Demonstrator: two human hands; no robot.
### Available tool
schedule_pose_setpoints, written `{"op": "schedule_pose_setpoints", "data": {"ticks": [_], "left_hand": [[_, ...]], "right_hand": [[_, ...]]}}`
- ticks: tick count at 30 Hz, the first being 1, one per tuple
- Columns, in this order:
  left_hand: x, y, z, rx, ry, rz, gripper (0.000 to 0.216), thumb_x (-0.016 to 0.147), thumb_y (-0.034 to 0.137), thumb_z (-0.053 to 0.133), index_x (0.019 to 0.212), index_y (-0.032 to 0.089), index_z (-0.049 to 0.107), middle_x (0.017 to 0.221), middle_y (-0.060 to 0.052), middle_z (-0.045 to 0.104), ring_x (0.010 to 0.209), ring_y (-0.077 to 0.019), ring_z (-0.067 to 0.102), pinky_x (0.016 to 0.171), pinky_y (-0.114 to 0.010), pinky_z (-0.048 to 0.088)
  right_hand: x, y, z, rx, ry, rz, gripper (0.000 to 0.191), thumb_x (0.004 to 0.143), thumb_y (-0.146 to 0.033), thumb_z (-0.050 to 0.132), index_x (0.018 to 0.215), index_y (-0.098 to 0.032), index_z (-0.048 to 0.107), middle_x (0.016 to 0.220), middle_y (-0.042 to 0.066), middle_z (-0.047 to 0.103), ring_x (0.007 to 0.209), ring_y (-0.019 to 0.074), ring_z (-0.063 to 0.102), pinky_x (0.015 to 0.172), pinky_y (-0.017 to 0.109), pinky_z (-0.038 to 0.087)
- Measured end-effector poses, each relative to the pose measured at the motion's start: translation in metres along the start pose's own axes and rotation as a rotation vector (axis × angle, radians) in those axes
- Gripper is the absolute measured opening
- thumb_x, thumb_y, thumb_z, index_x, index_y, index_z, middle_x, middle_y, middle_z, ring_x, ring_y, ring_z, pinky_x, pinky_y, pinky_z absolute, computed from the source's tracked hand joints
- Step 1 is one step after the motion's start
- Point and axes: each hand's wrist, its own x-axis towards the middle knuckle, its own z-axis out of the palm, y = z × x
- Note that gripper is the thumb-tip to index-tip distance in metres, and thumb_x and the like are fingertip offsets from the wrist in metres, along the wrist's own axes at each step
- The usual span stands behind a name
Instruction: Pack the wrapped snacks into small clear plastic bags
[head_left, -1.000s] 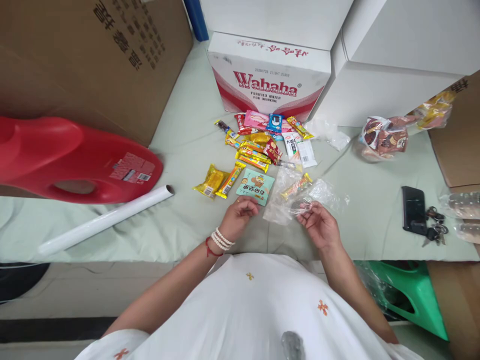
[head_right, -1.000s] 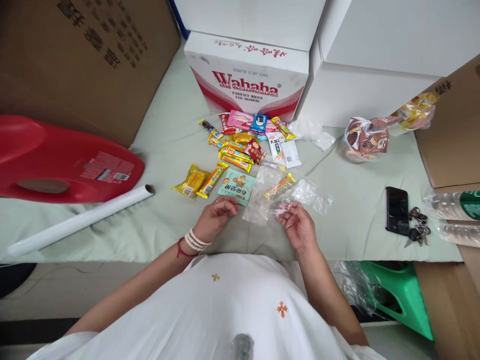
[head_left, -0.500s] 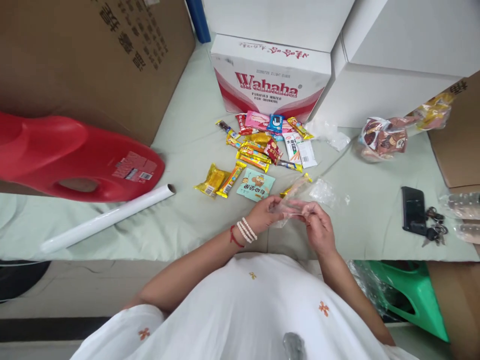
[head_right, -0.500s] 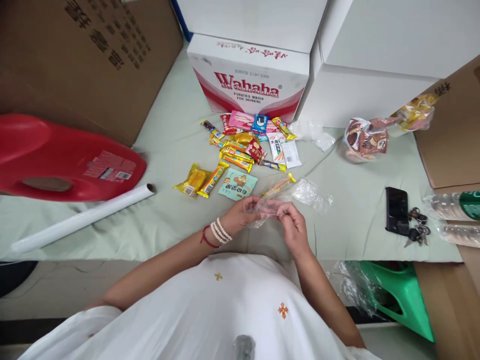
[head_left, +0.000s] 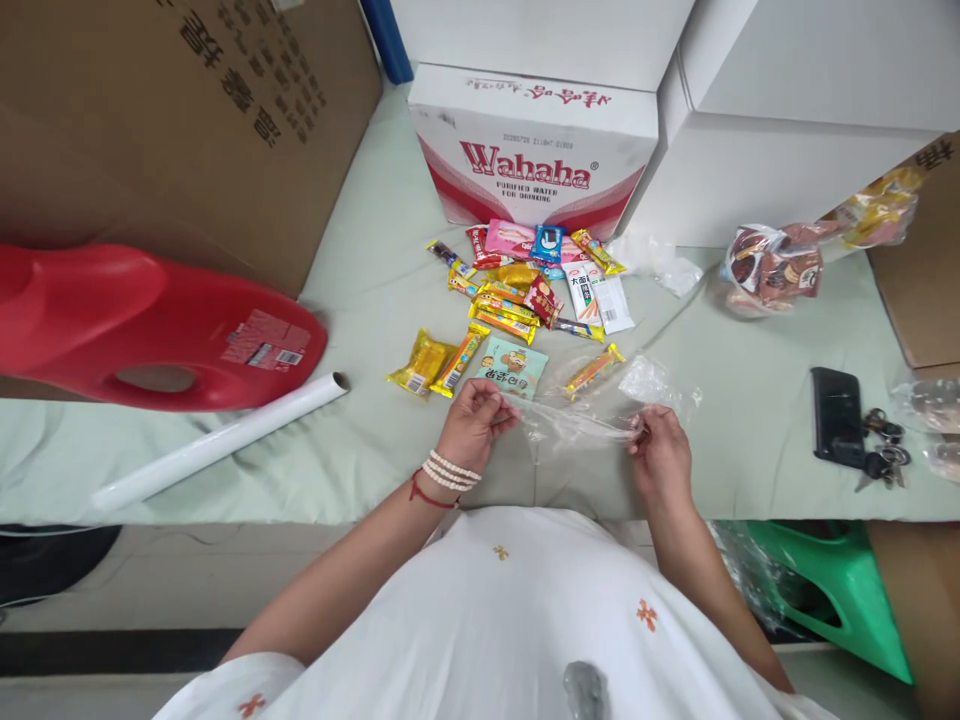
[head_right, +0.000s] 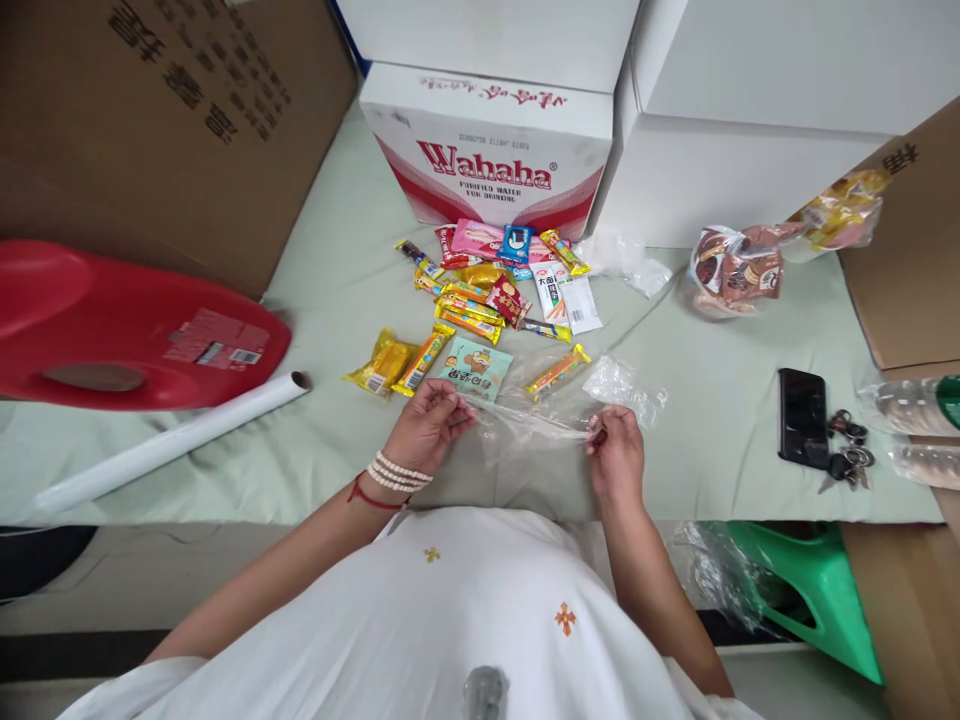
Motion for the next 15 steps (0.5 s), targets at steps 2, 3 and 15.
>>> {"op": "schedule_pose_setpoints", "data": {"ticks": [2, 3, 15], "left_hand": [[-0.002, 0.004, -0.009, 0.003, -0.006, -0.013, 0.047, 0.067, 0.039, 0.087, 0.092, 0.022, 0.050, 0.073, 0.009, 0.060, 0.054, -0.0066, 0.058, 0.057, -0.023, 0.054], [-0.001, 0.005, -0.015, 0.018, -0.021, -0.014, 0.045, 0.069, 0.038, 0.085, 0.093, 0.022, 0.051, 0.073, 0.010, 0.059, 0.047, -0.0038, 0.050, 0.052, -0.021, 0.050], [-0.008, 0.007, -0.020, 0.597, 0.108, 0.052, 0.049, 0.093, 0.066, 0.051, 0.113, 0.022, 0.058, 0.105, -0.009, 0.067, 0.094, -0.0230, 0.069, 0.058, -0.027, 0.054]], "right_hand": [[-0.001, 0.002, -0.004, -0.179, 0.033, -0.095, 0.024, 0.085, -0.041, 0.066, 0.094, -0.024, 0.053, 0.071, -0.006, 0.057, 0.053, 0.0120, 0.051, 0.042, 0.023, 0.035], [-0.001, 0.003, -0.006, -0.273, 0.040, -0.143, 0.024, 0.088, -0.044, 0.063, 0.096, -0.024, 0.053, 0.073, -0.005, 0.057, 0.053, 0.0126, 0.052, 0.043, 0.024, 0.037], [-0.008, 0.019, -0.013, -0.949, -0.062, -0.480, 0.025, 0.098, -0.041, 0.043, 0.101, -0.022, 0.058, 0.074, 0.002, 0.065, 0.064, 0.0204, 0.060, 0.066, 0.032, 0.045]]}}
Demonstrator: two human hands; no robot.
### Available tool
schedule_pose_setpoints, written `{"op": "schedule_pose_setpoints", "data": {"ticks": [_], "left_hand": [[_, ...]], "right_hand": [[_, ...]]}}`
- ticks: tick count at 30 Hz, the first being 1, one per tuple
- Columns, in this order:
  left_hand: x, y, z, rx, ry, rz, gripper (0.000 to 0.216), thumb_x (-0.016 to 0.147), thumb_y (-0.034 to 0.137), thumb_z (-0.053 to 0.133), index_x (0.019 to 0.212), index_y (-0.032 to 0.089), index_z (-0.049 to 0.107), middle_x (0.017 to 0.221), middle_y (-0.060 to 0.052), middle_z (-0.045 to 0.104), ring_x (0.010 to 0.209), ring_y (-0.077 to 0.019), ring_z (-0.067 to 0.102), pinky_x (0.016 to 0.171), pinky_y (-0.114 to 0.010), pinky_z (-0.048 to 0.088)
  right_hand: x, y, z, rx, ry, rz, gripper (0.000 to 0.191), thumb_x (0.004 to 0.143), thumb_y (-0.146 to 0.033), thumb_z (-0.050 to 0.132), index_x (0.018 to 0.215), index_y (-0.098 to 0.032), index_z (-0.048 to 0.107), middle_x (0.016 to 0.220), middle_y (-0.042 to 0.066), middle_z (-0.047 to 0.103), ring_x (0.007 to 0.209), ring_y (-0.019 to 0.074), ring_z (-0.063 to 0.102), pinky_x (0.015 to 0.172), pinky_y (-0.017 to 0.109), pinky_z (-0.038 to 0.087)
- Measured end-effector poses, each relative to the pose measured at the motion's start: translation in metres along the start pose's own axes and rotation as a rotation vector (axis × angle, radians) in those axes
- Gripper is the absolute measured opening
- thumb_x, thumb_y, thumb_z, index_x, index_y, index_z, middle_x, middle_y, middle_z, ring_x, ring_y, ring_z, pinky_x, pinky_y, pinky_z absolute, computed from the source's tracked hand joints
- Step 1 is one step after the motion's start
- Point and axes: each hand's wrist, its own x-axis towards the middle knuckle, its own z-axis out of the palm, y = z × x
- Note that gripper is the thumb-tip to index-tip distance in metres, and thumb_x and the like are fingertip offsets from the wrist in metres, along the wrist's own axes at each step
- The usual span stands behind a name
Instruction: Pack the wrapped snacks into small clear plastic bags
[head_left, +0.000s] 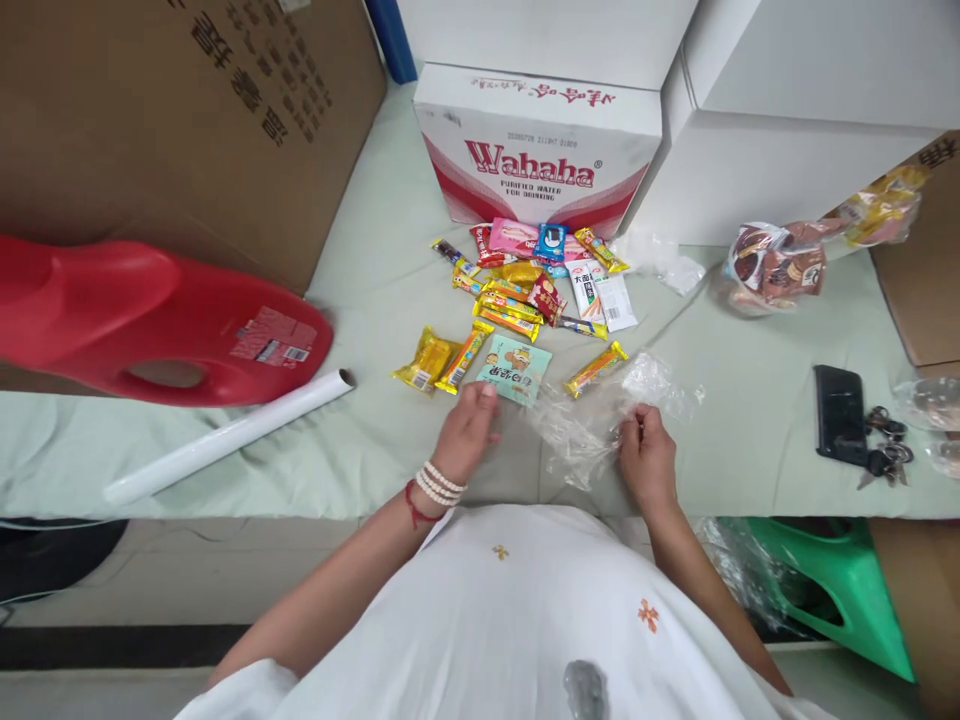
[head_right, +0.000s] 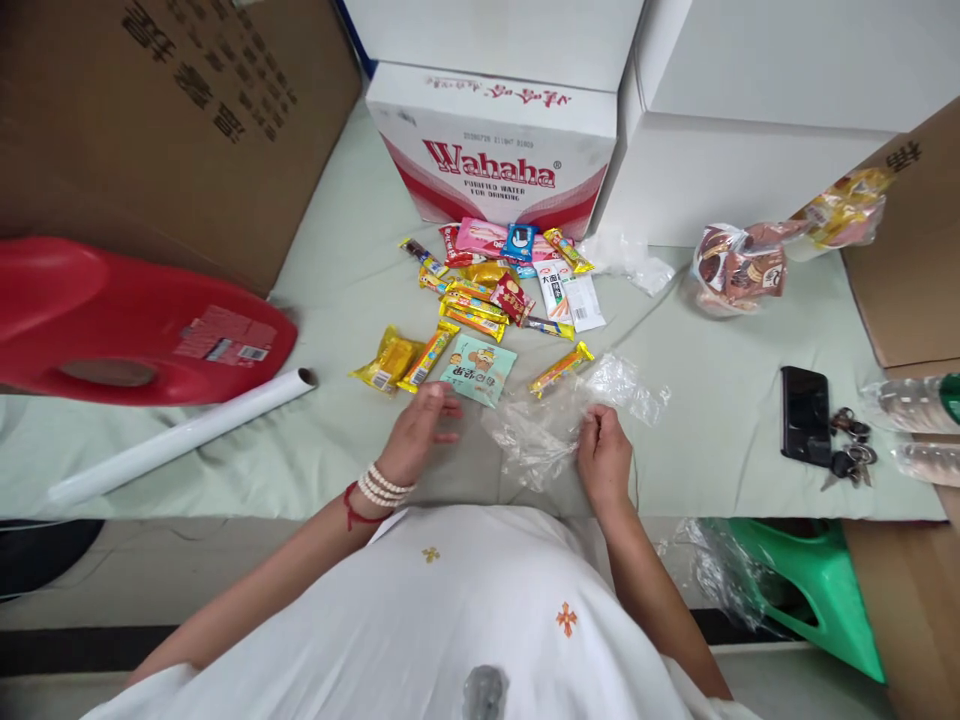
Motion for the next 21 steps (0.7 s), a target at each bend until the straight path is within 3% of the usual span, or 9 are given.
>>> {"op": "schedule_pose_setpoints", "data": {"ticks": [2, 4, 7, 12, 15, 17, 19, 20, 21], "left_hand": [[0.002, 0.010, 0.017, 0.056, -0.117, -0.035, 0.054, 0.089, 0.065, 0.059, 0.118, 0.019, 0.060, 0.099, -0.009, 0.069, 0.092, -0.0238, 0.069, 0.061, -0.028, 0.053], [0.007, 0.018, 0.033, 0.090, -0.178, -0.058, 0.058, 0.076, 0.052, 0.080, 0.118, 0.017, 0.060, 0.083, -0.004, 0.068, 0.079, -0.0204, 0.067, 0.063, -0.027, 0.050], [0.016, 0.023, 0.045, -0.029, -0.279, -0.147, 0.052, 0.062, 0.033, 0.089, 0.103, 0.017, 0.062, 0.069, 0.003, 0.062, 0.063, -0.0143, 0.060, 0.061, -0.026, 0.047], [0.014, 0.000, 0.017, -0.335, -0.349, -0.170, 0.041, 0.062, 0.037, 0.086, 0.086, 0.017, 0.060, 0.070, 0.003, 0.062, 0.054, -0.0078, 0.054, 0.056, -0.022, 0.044], [0.000, -0.024, -0.011, -0.117, -0.333, -0.126, 0.040, 0.065, 0.043, 0.083, 0.083, 0.018, 0.058, 0.062, 0.004, 0.056, 0.047, -0.0086, 0.046, 0.049, -0.023, 0.038], [-0.014, -0.034, -0.023, 0.205, -0.173, 0.035, 0.040, 0.066, 0.040, 0.081, 0.093, 0.018, 0.062, 0.070, 0.000, 0.060, 0.056, -0.0152, 0.055, 0.056, -0.030, 0.048], [-0.027, -0.035, -0.028, 0.520, 0.052, 0.297, 0.042, 0.071, 0.031, 0.078, 0.110, 0.017, 0.067, 0.092, -0.010, 0.067, 0.084, -0.0267, 0.066, 0.079, -0.044, 0.056], [-0.032, -0.033, -0.027, 0.637, 0.114, 0.438, 0.041, 0.076, 0.025, 0.074, 0.116, 0.019, 0.068, 0.105, -0.014, 0.068, 0.101, -0.0314, 0.066, 0.093, -0.051, 0.053], [-0.036, -0.028, -0.025, 0.719, 0.099, 0.573, 0.038, 0.081, 0.020, 0.069, 0.119, 0.023, 0.069, 0.116, -0.015, 0.068, 0.115, -0.0338, 0.063, 0.104, -0.056, 0.047]], "right_hand": [[-0.001, -0.007, 0.001, -0.060, 0.040, -0.092, 0.025, 0.097, -0.039, 0.040, 0.097, -0.022, 0.058, 0.080, 0.005, 0.067, 0.070, 0.0217, 0.061, 0.068, 0.033, 0.045], [-0.002, -0.012, 0.001, -0.065, 0.054, -0.143, 0.024, 0.096, -0.037, 0.039, 0.095, -0.022, 0.058, 0.084, 0.007, 0.068, 0.073, 0.0219, 0.061, 0.070, 0.033, 0.045], [-0.003, -0.013, -0.002, -0.001, 0.028, -0.080, 0.021, 0.095, -0.038, 0.043, 0.092, -0.023, 0.057, 0.075, 0.003, 0.064, 0.067, 0.0202, 0.059, 0.067, 0.032, 0.044], [-0.005, 0.000, -0.004, 0.418, 0.019, 0.259, 0.023, 0.091, -0.047, 0.055, 0.093, -0.024, 0.053, 0.076, -0.002, 0.062, 0.049, 0.0132, 0.051, 0.049, 0.027, 0.040], [-0.005, 0.007, -0.004, 0.549, -0.014, 0.348, 0.031, 0.089, -0.053, 0.061, 0.099, -0.024, 0.055, 0.077, -0.003, 0.061, 0.049, 0.0133, 0.053, 0.042, 0.025, 0.036], [-0.006, 0.008, -0.002, 0.529, -0.061, 0.331, 0.032, 0.090, -0.054, 0.060, 0.100, -0.024, 0.056, 0.076, -0.003, 0.061, 0.052, 0.0143, 0.056, 0.043, 0.025, 0.039], [-0.006, 0.008, -0.001, 0.468, -0.109, 0.280, 0.027, 0.092, -0.052, 0.057, 0.097, -0.025, 0.056, 0.075, -0.003, 0.062, 0.052, 0.0149, 0.057, 0.047, 0.026, 0.043], [-0.005, 0.007, 0.000, 0.427, -0.125, 0.248, 0.025, 0.093, -0.050, 0.056, 0.094, -0.025, 0.056, 0.074, -0.002, 0.063, 0.053, 0.0153, 0.057, 0.050, 0.027, 0.044], [-0.004, 0.006, 0.000, 0.384, -0.134, 0.216, 0.023, 0.094, -0.048, 0.054, 0.091, -0.025, 0.055, 0.072, -0.002, 0.063, 0.054, 0.0157, 0.057, 0.052, 0.027, 0.045]]}}
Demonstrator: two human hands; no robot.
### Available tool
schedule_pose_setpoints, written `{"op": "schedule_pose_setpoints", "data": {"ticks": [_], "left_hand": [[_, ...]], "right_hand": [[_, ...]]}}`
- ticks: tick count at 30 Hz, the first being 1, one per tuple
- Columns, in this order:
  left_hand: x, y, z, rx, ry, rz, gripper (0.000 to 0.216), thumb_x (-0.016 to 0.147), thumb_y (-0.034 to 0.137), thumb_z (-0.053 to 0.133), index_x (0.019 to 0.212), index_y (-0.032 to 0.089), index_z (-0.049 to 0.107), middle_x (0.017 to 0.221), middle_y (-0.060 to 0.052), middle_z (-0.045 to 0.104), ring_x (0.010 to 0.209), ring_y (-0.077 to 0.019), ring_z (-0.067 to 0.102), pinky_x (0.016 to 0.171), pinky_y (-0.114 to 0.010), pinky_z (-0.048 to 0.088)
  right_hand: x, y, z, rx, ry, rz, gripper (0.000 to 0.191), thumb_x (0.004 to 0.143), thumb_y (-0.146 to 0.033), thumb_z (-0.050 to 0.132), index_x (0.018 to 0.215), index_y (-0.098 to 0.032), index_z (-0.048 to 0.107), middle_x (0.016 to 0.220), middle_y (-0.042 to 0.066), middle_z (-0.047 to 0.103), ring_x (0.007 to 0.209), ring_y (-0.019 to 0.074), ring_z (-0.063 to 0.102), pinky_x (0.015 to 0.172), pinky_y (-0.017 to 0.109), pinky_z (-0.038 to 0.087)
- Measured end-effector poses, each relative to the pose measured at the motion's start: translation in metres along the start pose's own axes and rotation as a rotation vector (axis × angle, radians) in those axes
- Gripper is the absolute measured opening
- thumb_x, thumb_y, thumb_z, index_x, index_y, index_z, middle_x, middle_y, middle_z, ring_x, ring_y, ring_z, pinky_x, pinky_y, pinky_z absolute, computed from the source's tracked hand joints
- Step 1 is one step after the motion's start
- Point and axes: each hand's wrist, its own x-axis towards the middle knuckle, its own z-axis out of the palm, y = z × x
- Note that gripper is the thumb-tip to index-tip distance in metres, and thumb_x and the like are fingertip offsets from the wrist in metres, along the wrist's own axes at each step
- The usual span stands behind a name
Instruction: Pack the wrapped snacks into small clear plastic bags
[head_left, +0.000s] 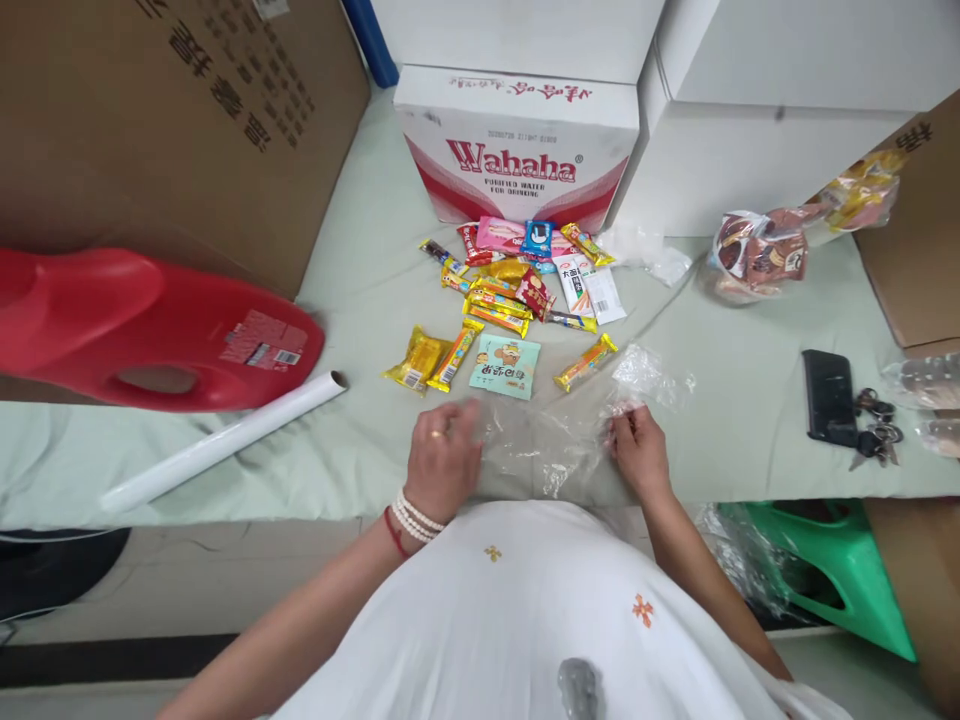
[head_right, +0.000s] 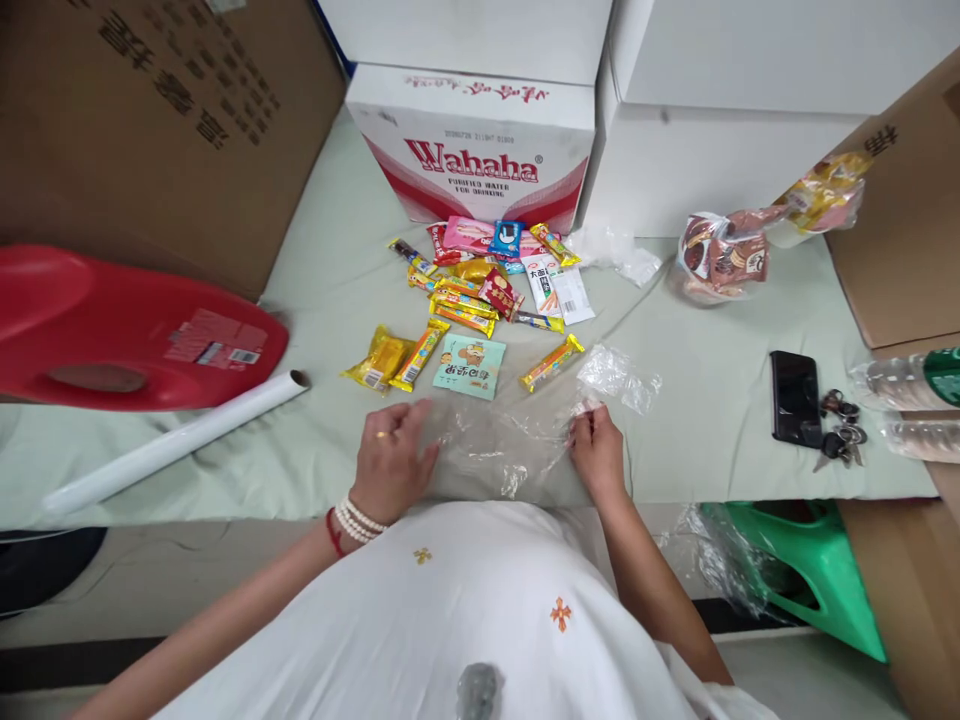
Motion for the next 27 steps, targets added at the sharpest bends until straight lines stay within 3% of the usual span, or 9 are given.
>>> {"op": "schedule_pose_setpoints", "data": {"ticks": [3, 5, 10, 12, 16, 20, 23, 25, 27], "left_hand": [[0.012, 0.019, 0.000, -0.041, -0.266, 0.430, 0.038, 0.088, 0.011, 0.056, 0.113, 0.032, 0.074, 0.126, -0.009, 0.071, 0.132, -0.0306, 0.058, 0.118, -0.056, 0.035], [0.026, 0.028, 0.004, -0.114, -0.426, 0.558, 0.035, 0.088, 0.013, 0.057, 0.115, 0.030, 0.073, 0.134, -0.008, 0.070, 0.132, -0.0289, 0.060, 0.117, -0.051, 0.040], [0.053, 0.038, 0.023, 0.070, -0.394, 0.214, 0.034, 0.102, 0.037, 0.044, 0.111, 0.021, 0.073, 0.150, -0.015, 0.058, 0.111, -0.0276, 0.070, 0.090, -0.040, 0.057], [0.054, 0.037, 0.027, 0.145, -0.425, 0.174, 0.033, 0.102, 0.035, 0.044, 0.106, 0.021, 0.073, 0.150, -0.014, 0.058, 0.106, -0.0272, 0.072, 0.084, -0.038, 0.057], [0.044, 0.031, 0.027, 0.311, -0.478, 0.183, 0.041, 0.090, 0.028, 0.065, 0.132, 0.029, 0.066, 0.160, -0.012, 0.049, 0.099, -0.0301, 0.075, 0.076, -0.038, 0.058], [0.028, 0.023, 0.020, 0.370, -0.499, 0.196, 0.071, 0.081, 0.034, 0.079, 0.147, 0.038, 0.054, 0.166, -0.010, 0.040, 0.111, -0.0330, 0.071, 0.080, -0.039, 0.060], [0.020, 0.013, 0.015, 0.394, -0.499, 0.204, 0.085, 0.076, 0.036, 0.085, 0.152, 0.038, 0.048, 0.165, -0.009, 0.040, 0.127, -0.0358, 0.062, 0.090, -0.043, 0.060], [0.016, 0.007, 0.011, 0.400, -0.493, 0.197, 0.089, 0.073, 0.038, 0.087, 0.153, 0.037, 0.047, 0.164, -0.010, 0.042, 0.130, -0.0365, 0.057, 0.095, -0.046, 0.058], [0.012, 0.001, 0.009, 0.398, -0.480, 0.178, 0.093, 0.071, 0.038, 0.089, 0.154, 0.035, 0.048, 0.165, -0.011, 0.040, 0.127, -0.0369, 0.057, 0.099, -0.049, 0.056]], "right_hand": [[0.003, -0.004, 0.000, -0.114, -0.002, -0.069, 0.020, 0.095, -0.043, 0.051, 0.086, -0.025, 0.055, 0.068, -0.002, 0.064, 0.056, 0.0168, 0.057, 0.057, 0.028, 0.045], [0.005, -0.006, -0.002, -0.152, -0.003, -0.093, 0.020, 0.094, -0.041, 0.050, 0.086, -0.025, 0.055, 0.066, -0.002, 0.064, 0.056, 0.0173, 0.057, 0.059, 0.029, 0.045], [-0.002, 0.000, -0.014, -0.101, 0.024, -0.054, 0.026, 0.093, -0.049, 0.053, 0.087, -0.023, 0.059, 0.070, 0.000, 0.067, 0.058, 0.0179, 0.059, 0.060, 0.030, 0.046], [-0.008, 0.006, -0.024, -0.049, 0.013, -0.001, 0.031, 0.091, -0.054, 0.057, 0.092, -0.024, 0.061, 0.071, 0.000, 0.067, 0.057, 0.0181, 0.059, 0.057, 0.030, 0.046], [-0.008, 0.010, -0.055, -0.154, -0.031, 0.032, 0.040, 0.092, -0.061, 0.056, 0.088, -0.023, 0.068, 0.063, 0.000, 0.062, 0.054, 0.0182, 0.054, 0.056, 0.030, 0.045], [0.024, 0.002, -0.079, -0.432, 0.224, -0.243, 0.037, 0.093, -0.055, 0.058, 0.103, -0.022, 0.073, 0.096, 0.007, 0.070, 0.066, 0.0179, 0.059, 0.074, 0.035, 0.051], [0.058, -0.002, -0.078, -0.605, 0.128, -0.365, 0.047, 0.085, -0.048, 0.068, 0.126, -0.026, 0.070, 0.128, 0.011, 0.062, 0.067, 0.0158, 0.058, 0.074, 0.037, 0.052], [0.080, -0.004, -0.073, -0.689, 0.018, -0.384, 0.041, 0.085, -0.041, 0.066, 0.123, -0.026, 0.072, 0.123, 0.010, 0.063, 0.073, 0.0185, 0.059, 0.071, 0.035, 0.051], [0.104, -0.009, -0.070, -0.718, 0.036, -0.410, 0.031, 0.088, -0.034, 0.058, 0.112, -0.023, 0.075, 0.107, 0.010, 0.065, 0.081, 0.0219, 0.061, 0.075, 0.035, 0.051]]}}
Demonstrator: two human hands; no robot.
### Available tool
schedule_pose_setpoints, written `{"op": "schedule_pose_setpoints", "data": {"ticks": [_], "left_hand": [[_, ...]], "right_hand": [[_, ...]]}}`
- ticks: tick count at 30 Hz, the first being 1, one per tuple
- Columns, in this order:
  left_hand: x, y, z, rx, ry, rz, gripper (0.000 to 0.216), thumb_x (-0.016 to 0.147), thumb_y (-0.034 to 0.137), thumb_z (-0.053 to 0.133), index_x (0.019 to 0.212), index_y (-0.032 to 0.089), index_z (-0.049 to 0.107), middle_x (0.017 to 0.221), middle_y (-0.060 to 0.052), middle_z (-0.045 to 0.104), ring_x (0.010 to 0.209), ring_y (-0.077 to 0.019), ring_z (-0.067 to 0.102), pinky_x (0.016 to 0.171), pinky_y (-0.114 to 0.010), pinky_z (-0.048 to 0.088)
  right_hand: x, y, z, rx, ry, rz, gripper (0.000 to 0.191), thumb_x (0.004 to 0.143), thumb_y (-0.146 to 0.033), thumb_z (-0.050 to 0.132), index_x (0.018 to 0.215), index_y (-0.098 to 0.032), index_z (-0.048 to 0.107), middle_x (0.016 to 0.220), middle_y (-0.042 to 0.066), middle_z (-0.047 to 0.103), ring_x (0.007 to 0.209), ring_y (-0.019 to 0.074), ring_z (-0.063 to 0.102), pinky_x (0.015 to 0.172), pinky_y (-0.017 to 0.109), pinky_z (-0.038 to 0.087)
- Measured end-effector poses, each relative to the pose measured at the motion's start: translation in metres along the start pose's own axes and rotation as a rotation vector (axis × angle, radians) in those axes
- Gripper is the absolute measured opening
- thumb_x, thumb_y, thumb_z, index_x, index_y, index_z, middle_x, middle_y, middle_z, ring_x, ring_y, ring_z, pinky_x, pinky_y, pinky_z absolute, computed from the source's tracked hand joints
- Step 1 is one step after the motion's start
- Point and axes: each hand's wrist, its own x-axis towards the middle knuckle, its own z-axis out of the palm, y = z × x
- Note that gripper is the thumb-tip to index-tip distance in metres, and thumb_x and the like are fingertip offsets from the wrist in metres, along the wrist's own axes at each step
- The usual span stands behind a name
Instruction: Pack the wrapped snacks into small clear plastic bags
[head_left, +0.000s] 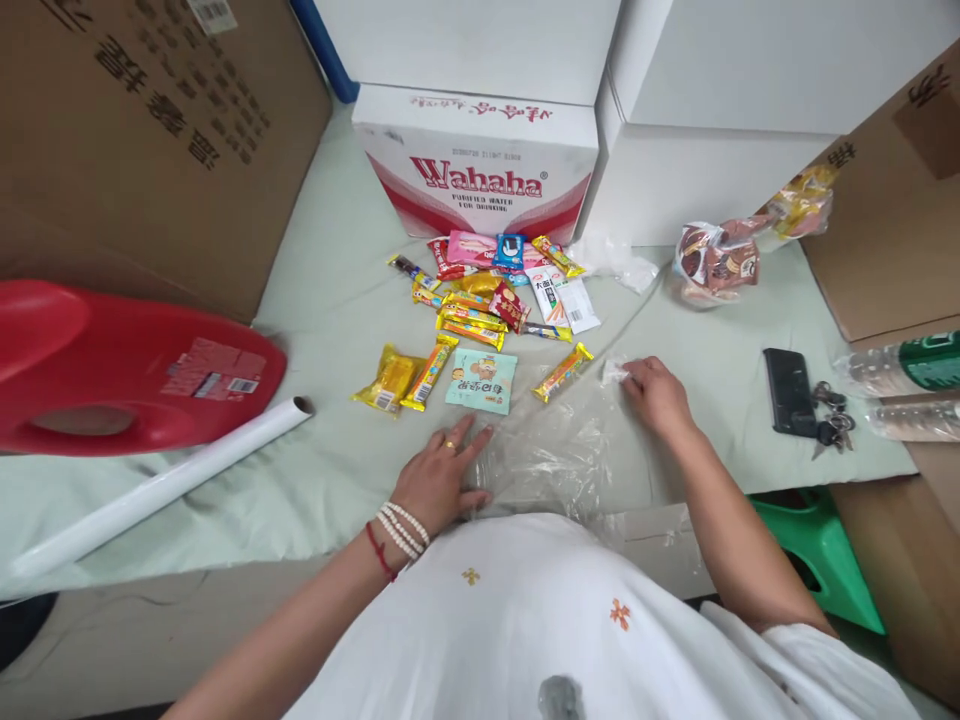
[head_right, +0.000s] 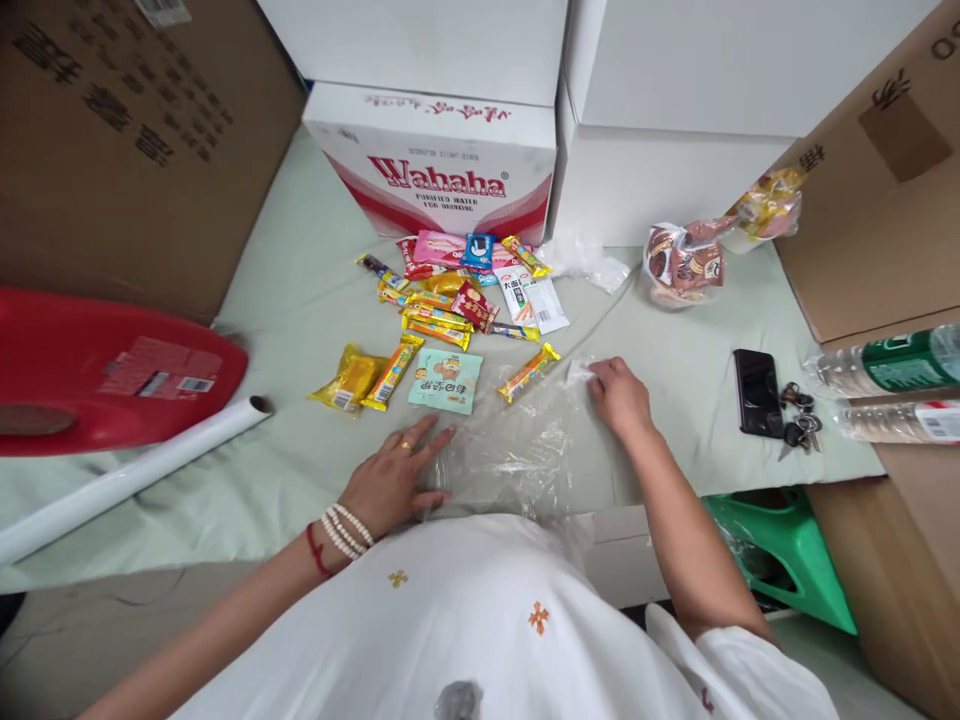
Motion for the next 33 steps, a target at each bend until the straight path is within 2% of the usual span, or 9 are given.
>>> {"op": "schedule_pose_setpoints", "data": {"ticks": [4, 9, 12, 15, 20, 24, 27, 30, 33], "left_hand": [[-0.008, -0.005, 0.006, -0.026, 0.032, -0.035, 0.097, 0.067, 0.038, 0.091, 0.154, 0.030, 0.049, 0.169, -0.016, 0.032, 0.116, -0.0367, 0.060, 0.103, -0.054, 0.053], [-0.009, -0.008, 0.011, -0.078, 0.101, -0.062, 0.106, 0.064, 0.045, 0.092, 0.157, 0.026, 0.044, 0.170, -0.020, 0.026, 0.124, -0.0398, 0.058, 0.105, -0.055, 0.051], [-0.005, -0.007, 0.009, -0.088, 0.108, -0.087, 0.113, 0.064, 0.047, 0.092, 0.159, 0.023, 0.038, 0.171, -0.021, 0.023, 0.130, -0.0407, 0.056, 0.105, -0.053, 0.051], [-0.003, -0.005, 0.004, -0.037, 0.059, -0.101, 0.117, 0.064, 0.045, 0.092, 0.161, 0.019, 0.033, 0.172, -0.022, 0.018, 0.132, -0.0417, 0.054, 0.102, -0.051, 0.053], [-0.011, -0.016, 0.001, -0.004, -0.007, -0.064, 0.118, 0.065, 0.045, 0.091, 0.162, 0.018, 0.030, 0.173, -0.022, 0.014, 0.135, -0.0421, 0.052, 0.103, -0.051, 0.052], [-0.017, -0.041, 0.002, -0.159, 0.041, 0.077, 0.110, 0.073, 0.045, 0.086, 0.163, 0.020, 0.028, 0.173, -0.021, 0.016, 0.144, -0.0401, 0.045, 0.112, -0.051, 0.048], [-0.016, -0.044, -0.010, -0.210, 0.194, 0.033, 0.079, 0.084, 0.040, 0.074, 0.154, 0.020, 0.043, 0.164, -0.020, 0.035, 0.142, -0.0372, 0.047, 0.111, -0.050, 0.049], [-0.008, -0.021, -0.026, -0.159, 0.373, -0.027, 0.040, 0.092, 0.030, 0.061, 0.131, 0.021, 0.065, 0.146, -0.016, 0.053, 0.131, -0.0345, 0.056, 0.105, -0.050, 0.052], [0.005, 0.014, -0.026, -0.169, 0.469, 0.139, 0.029, 0.098, 0.025, 0.051, 0.118, 0.020, 0.070, 0.132, -0.014, 0.063, 0.121, -0.0301, 0.059, 0.105, -0.049, 0.052]], "right_hand": [[0.067, 0.003, -0.010, -0.024, 0.299, 0.052, 0.034, 0.091, -0.030, 0.051, 0.112, -0.017, 0.073, 0.105, 0.013, 0.064, 0.094, 0.0261, 0.061, 0.089, 0.041, 0.049], [0.112, -0.036, -0.036, -0.007, 0.219, 0.059, 0.050, 0.088, -0.039, 0.068, 0.129, -0.009, 0.064, 0.121, 0.022, 0.061, 0.108, 0.0336, 0.062, 0.096, 0.050, 0.047], [0.065, -0.083, -0.036, 0.088, 0.228, -0.120, 0.043, 0.099, -0.041, 0.055, 0.133, -0.016, 0.063, 0.128, 0.019, 0.061, 0.114, 0.0325, 0.063, 0.100, 0.051, 0.050], [-0.015, -0.114, -0.013, 0.188, -0.073, -0.464, 0.038, 0.102, -0.038, 0.051, 0.137, -0.027, 0.064, 0.133, 0.013, 0.065, 0.120, 0.0288, 0.064, 0.103, 0.047, 0.054], [-0.105, -0.093, 0.027, 0.019, -0.475, -0.720, 0.069, 0.093, -0.035, 0.070, 0.157, -0.025, 0.046, 0.166, 0.012, 0.039, 0.153, 0.0346, 0.034, 0.122, 0.060, 0.035], [-0.114, -0.068, 0.019, 0.018, -0.459, -0.653, 0.079, 0.096, -0.046, 0.066, 0.164, -0.025, 0.032, 0.171, 0.014, 0.026, 0.158, 0.0331, 0.024, 0.124, 0.059, 0.032], [-0.107, -0.075, 0.013, 0.086, -0.414, -0.671, 0.067, 0.100, -0.044, 0.059, 0.161, -0.025, 0.038, 0.167, 0.014, 0.036, 0.157, 0.0318, 0.028, 0.124, 0.058, 0.033], [-0.101, -0.100, 0.021, 0.092, -0.412, -0.721, 0.055, 0.102, -0.040, 0.058, 0.152, -0.020, 0.052, 0.158, 0.015, 0.048, 0.153, 0.0309, 0.035, 0.124, 0.055, 0.034], [-0.098, -0.125, 0.041, 0.021, -0.475, -0.790, 0.052, 0.098, -0.037, 0.065, 0.147, -0.020, 0.059, 0.158, 0.015, 0.049, 0.151, 0.0322, 0.037, 0.126, 0.058, 0.029]]}}
